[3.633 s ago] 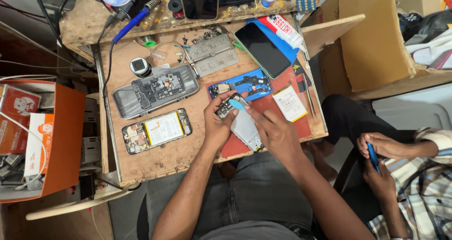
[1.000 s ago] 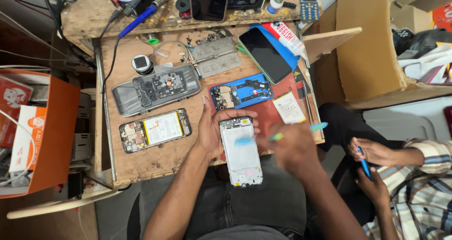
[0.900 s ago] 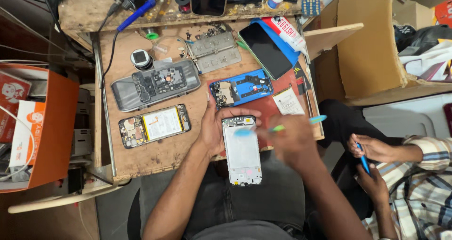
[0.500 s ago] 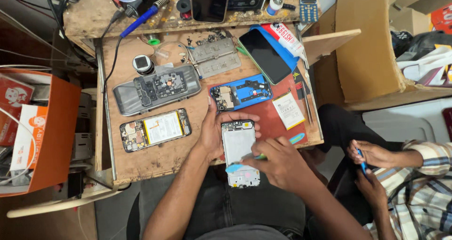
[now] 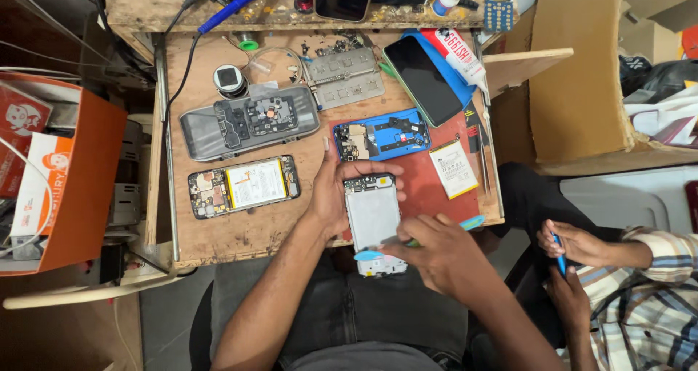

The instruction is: The person uses a metal tool to pry open a smartphone casing, then wipes the interior with a toothbrush. They apply adhesive along the edge of the phone frame using a tube.

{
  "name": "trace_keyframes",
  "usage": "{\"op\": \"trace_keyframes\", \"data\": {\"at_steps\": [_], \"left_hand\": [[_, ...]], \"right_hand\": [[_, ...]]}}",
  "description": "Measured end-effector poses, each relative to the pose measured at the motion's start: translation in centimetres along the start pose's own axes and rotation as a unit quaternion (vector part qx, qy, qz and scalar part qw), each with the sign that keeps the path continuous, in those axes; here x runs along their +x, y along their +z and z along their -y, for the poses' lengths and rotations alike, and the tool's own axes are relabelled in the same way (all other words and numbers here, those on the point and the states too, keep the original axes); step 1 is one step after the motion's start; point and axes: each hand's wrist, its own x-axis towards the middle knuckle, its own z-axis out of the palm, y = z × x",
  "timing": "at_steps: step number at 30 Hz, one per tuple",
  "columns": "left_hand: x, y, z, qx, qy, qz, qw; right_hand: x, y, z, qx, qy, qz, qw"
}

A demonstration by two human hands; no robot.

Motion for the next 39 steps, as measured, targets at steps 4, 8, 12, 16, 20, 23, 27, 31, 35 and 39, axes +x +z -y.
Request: {"op": "trace_keyframes", "data": {"at_steps": [4, 8, 12, 16, 20, 23, 27, 31, 35, 39], "left_hand": [[0.2, -0.3, 0.6, -0.02, 0.023, -0.046, 0.998], [0.2, -0.5, 0.4, -0.068, 0.131, -0.059, 0.987], [0.3, -1.4, -0.1, -0.123, 0.219, -0.057, 0.966], [0.8, -1.4, 0.8, -0.15, 0.244, -0.069, 0.956], [0.6, -1.4, 0.8, -0.153, 0.264, -0.088, 0.948], [0.0, -1.0, 1.0, -0.163, 0.271, -0.08, 0.945], [0.2, -0.5, 0.5, -0.173, 0.28, -0.082, 0.941], [-0.1, -0.6, 0.9, -0.162, 0.284, -0.078, 0.942], [0.5, -0.7, 0.5, -0.16, 0.282, -0.072, 0.943], [0.4, -0.8, 0.9, -0.142, 0.287, -0.092, 0.943]], "right_hand": [[-0.7, 1.0, -0.7, -0.041, 0.071, -0.094, 0.992], [-0.7, 2.4, -0.8, -0.062, 0.121, -0.115, 0.984], [-0.4, 3.0, -0.4, 0.031, 0.362, -0.101, 0.926], [-0.9, 3.0, 0.9, -0.069, 0.1, -0.273, 0.954], [-0.1, 3.2, 0.5, -0.115, 0.117, -0.276, 0.947], [0.2, 3.7, 0.7, 0.279, 0.57, -0.165, 0.755], [-0.3, 2.8, 0.0, -0.081, 0.08, -0.217, 0.97], [-1.1, 3.7, -0.5, -0.106, 0.056, -0.252, 0.96], [-0.3, 4.6, -1.2, 0.228, 0.218, -0.292, 0.903], [-0.1, 4.7, 0.3, -0.001, 0.341, -0.244, 0.908]]}}
